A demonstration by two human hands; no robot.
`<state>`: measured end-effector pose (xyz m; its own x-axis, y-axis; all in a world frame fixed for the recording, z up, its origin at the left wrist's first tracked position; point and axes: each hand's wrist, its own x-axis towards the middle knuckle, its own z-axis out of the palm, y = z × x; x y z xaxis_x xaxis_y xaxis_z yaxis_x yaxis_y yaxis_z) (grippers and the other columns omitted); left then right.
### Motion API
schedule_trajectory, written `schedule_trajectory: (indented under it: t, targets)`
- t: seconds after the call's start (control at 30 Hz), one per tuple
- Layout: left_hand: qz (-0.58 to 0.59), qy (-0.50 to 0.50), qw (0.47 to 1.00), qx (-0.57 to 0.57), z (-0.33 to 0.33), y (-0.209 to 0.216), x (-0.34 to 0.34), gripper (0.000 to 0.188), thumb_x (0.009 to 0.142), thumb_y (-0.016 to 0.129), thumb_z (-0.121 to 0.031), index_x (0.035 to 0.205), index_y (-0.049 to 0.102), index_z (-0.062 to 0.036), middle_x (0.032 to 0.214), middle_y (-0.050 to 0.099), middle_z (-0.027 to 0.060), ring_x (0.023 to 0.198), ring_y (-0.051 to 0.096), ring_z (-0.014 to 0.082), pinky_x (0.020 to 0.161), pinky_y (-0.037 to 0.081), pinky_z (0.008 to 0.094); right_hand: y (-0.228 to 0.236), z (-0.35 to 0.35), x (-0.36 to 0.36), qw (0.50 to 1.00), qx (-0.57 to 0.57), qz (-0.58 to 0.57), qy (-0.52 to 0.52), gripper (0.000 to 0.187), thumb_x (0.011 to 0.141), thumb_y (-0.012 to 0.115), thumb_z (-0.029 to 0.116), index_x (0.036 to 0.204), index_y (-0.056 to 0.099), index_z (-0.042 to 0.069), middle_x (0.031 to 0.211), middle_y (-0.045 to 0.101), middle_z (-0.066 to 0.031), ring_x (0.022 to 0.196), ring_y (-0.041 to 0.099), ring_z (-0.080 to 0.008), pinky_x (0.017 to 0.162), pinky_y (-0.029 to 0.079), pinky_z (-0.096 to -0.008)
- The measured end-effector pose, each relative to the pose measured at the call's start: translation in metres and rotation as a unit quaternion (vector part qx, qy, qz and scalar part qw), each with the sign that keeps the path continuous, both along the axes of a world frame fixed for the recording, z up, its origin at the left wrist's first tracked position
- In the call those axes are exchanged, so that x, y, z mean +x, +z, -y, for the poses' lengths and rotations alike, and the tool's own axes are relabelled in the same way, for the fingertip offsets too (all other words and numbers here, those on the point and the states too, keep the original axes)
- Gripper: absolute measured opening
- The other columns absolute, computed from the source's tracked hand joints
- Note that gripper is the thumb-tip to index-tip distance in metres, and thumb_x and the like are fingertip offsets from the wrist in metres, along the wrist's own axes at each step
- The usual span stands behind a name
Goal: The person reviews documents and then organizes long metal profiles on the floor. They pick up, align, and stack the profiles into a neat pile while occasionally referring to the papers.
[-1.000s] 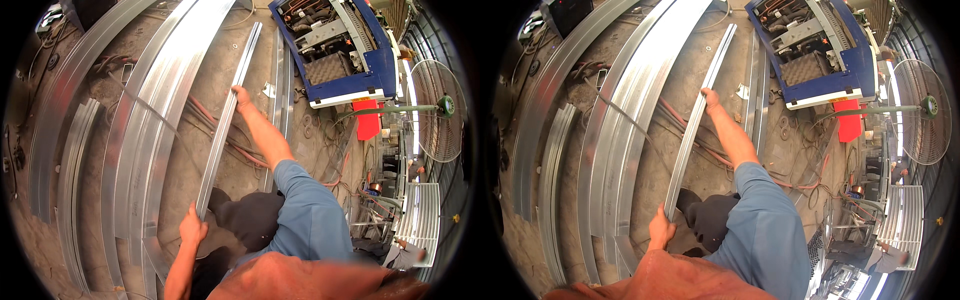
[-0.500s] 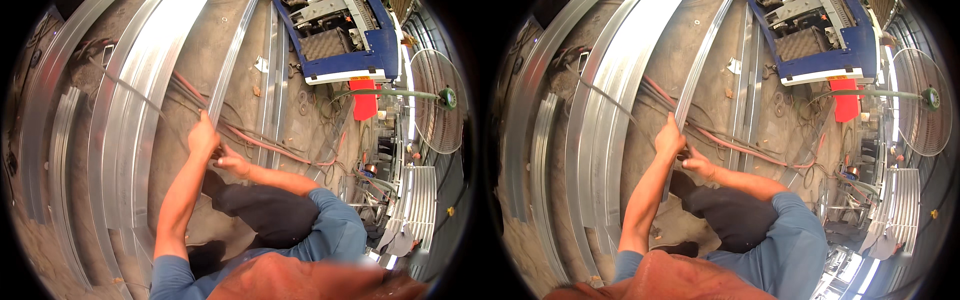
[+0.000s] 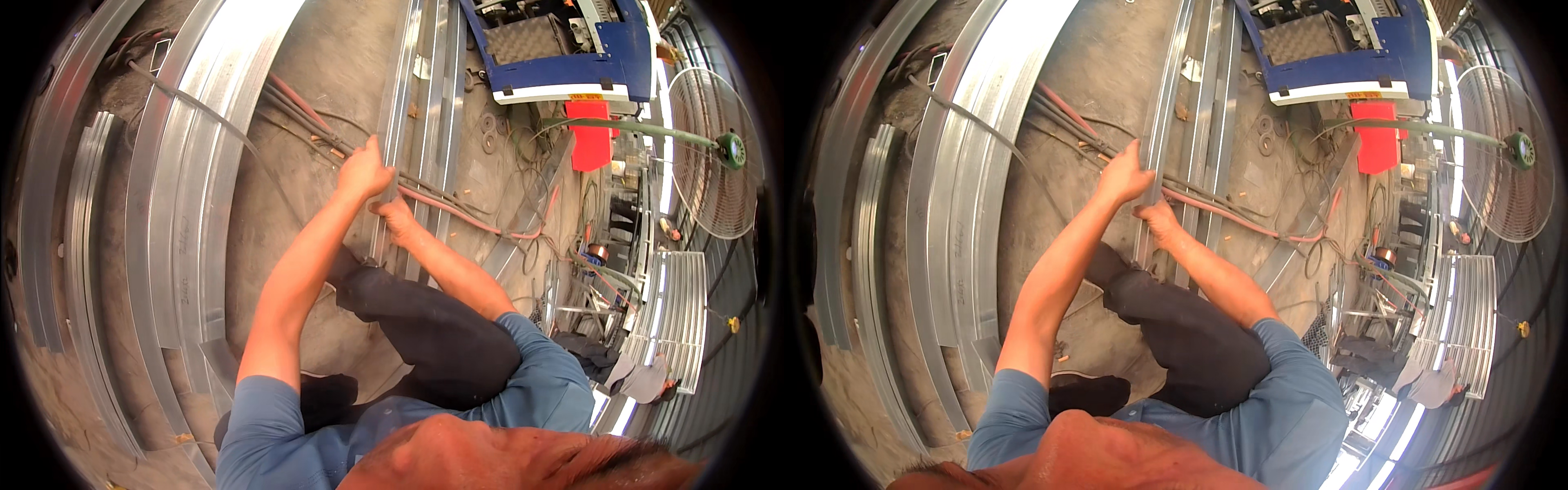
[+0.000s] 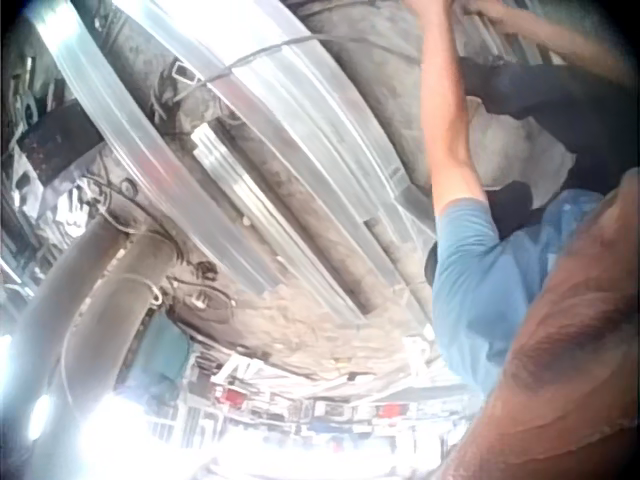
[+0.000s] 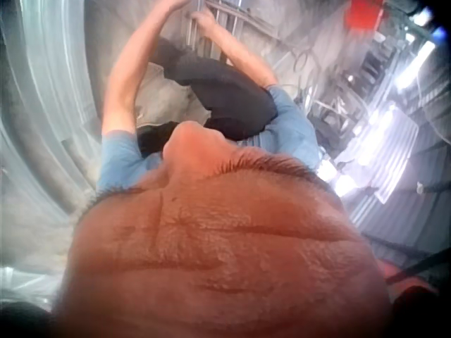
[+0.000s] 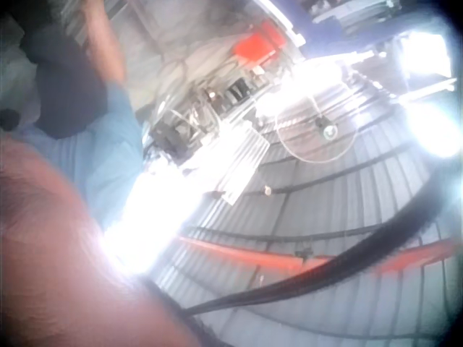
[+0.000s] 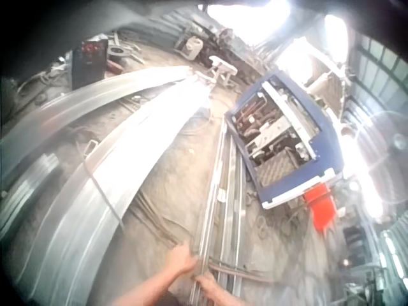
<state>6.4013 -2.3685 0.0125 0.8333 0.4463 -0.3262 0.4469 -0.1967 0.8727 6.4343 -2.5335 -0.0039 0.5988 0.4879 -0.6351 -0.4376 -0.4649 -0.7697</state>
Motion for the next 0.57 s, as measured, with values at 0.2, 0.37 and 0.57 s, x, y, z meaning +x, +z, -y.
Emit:
schedule_trajectory:
  t: [0.2, 0.37, 0.57]
  targets:
    - [0.014, 0.057, 0.998, 0.009, -0.028, 0.017, -0.093, 0.063, 0.082, 0.070, -0.028, 0.137, 0.050, -0.0034, 0.116, 0.067, 0.0252, 0.108, 0.065, 0.0419, 0.093, 0.051, 0.0483, 0.003, 0.013, 0.000, 0.999, -0.019, -0.035, -0.024, 0.038, 0.075, 0.067, 0.009, 0.111, 0.059, 0.004, 0.093, 0.060, -0.0034, 0.086, 0.058, -0.0178, 0.078, 0.049, -0.0380]
    - [-0.009, 0.102, 0.995, -0.016, -0.044, 0.038, -0.162, 0.059, 0.083, 0.069, -0.025, 0.136, 0.052, -0.0055, 0.119, 0.068, 0.0231, 0.112, 0.064, 0.0406, 0.095, 0.050, 0.0465, -0.014, 0.009, -0.016, 0.999, -0.039, -0.017, -0.009, 0.017, 0.075, 0.073, 0.014, 0.085, 0.066, 0.003, 0.077, 0.059, -0.0013, 0.074, 0.056, -0.0147, 0.068, 0.046, -0.0368]
    - [-0.023, 0.127, 0.990, -0.048, -0.045, 0.060, -0.236, 0.062, 0.083, 0.071, -0.020, 0.141, 0.051, -0.0077, 0.125, 0.067, 0.0206, 0.112, 0.068, 0.0323, 0.096, 0.052, 0.0419, -0.028, 0.003, -0.008, 0.996, -0.058, -0.053, 0.037, 0.027, 0.075, 0.074, 0.015, 0.094, 0.068, -0.004, 0.086, 0.067, -0.0091, 0.081, 0.064, -0.0186, 0.069, 0.050, -0.0399]
